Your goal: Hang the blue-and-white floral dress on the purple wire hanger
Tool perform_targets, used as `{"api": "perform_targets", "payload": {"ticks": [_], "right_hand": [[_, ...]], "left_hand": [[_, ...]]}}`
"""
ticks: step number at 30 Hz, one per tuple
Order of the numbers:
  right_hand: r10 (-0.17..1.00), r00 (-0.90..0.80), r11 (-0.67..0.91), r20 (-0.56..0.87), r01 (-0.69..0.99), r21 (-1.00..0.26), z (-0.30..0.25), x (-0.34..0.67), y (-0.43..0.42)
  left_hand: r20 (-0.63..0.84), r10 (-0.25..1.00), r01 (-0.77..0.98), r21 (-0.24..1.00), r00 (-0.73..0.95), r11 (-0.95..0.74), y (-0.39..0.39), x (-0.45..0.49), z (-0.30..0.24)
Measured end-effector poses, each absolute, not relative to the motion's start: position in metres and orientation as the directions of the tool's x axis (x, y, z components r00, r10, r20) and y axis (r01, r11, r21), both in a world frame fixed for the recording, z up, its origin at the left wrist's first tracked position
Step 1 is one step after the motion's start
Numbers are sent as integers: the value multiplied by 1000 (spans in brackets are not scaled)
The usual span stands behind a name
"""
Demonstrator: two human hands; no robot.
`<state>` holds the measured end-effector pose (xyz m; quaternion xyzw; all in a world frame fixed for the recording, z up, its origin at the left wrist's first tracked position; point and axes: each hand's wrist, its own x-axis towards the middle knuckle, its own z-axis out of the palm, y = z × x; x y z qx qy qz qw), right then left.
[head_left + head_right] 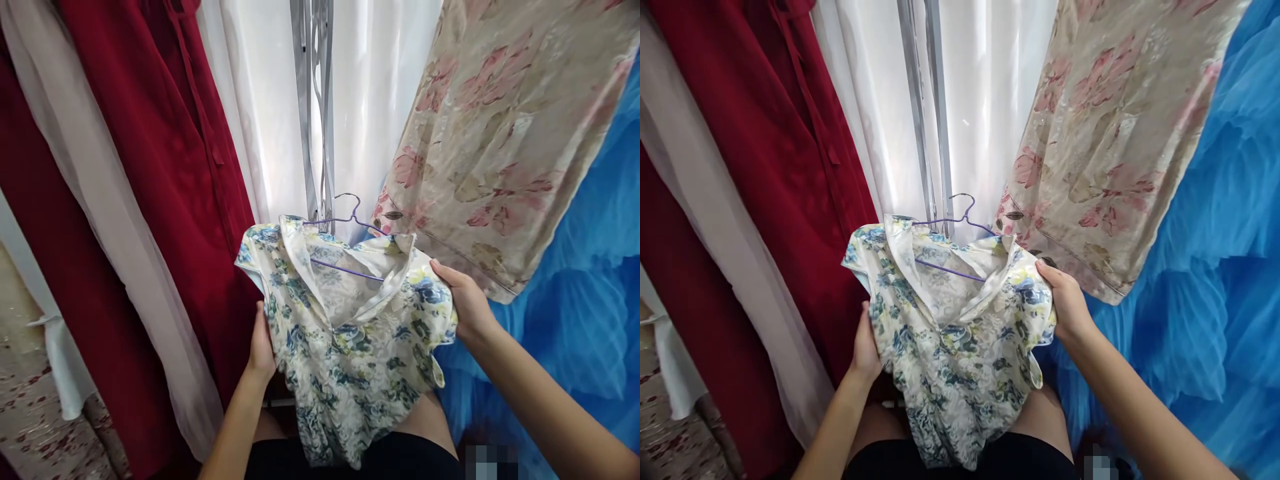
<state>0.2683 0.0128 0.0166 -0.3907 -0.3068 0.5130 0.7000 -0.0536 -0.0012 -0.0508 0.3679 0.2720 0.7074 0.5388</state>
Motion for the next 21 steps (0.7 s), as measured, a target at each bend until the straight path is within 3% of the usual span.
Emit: {"api": "perform_targets", "payload": {"ticks": [4, 8, 10, 11, 12, 14, 15, 16, 17, 18, 19, 21], "right_hand": [[982, 177, 136, 60, -457, -879, 21, 262, 25], [987, 121, 136, 109, -245, -960, 5, 281, 20], [948, 219, 256, 229, -102, -961, -24, 282, 8], [889, 325, 349, 323, -25, -937, -44, 277, -1], [756, 485, 448, 440, 106, -888, -67, 268, -10], [453, 743, 426, 493, 305, -852, -114, 240, -30], [374, 816, 407, 441, 283, -869, -134, 223, -38], [451, 803, 385, 389, 219, -897, -149, 206, -44], [665, 658, 355, 352, 136, -925, -159, 190, -48], [860, 411, 305, 303, 63, -950, -163, 174, -49], [962, 132, 236, 237, 20, -971, -163, 160, -47], [956, -260, 141, 135, 3, -990, -153, 138, -41]], "left_hand": [[172, 906, -399, 854, -388, -333, -22, -73, -95], [94, 917, -165, 972, -388, -170, -45, -69, -139], [51, 919, -150, 982, -391, -118, -58, -59, -156], [39, 918, -151, 983, -394, -106, -63, -53, -163], [32, 914, -150, 984, -404, -100, -68, -47, -167], [21, 905, -142, 986, -425, -89, -76, -35, -172], [20, 902, -135, 987, -432, -86, -78, -31, -173], [24, 901, -126, 988, -434, -86, -79, -27, -173], [30, 901, -115, 989, -433, -88, -80, -25, -172], [36, 905, -105, 991, -425, -89, -81, -24, -171], [41, 908, -95, 991, -417, -89, -81, -24, -169], [60, 911, -89, 991, -408, -105, -82, -28, -163]]}}
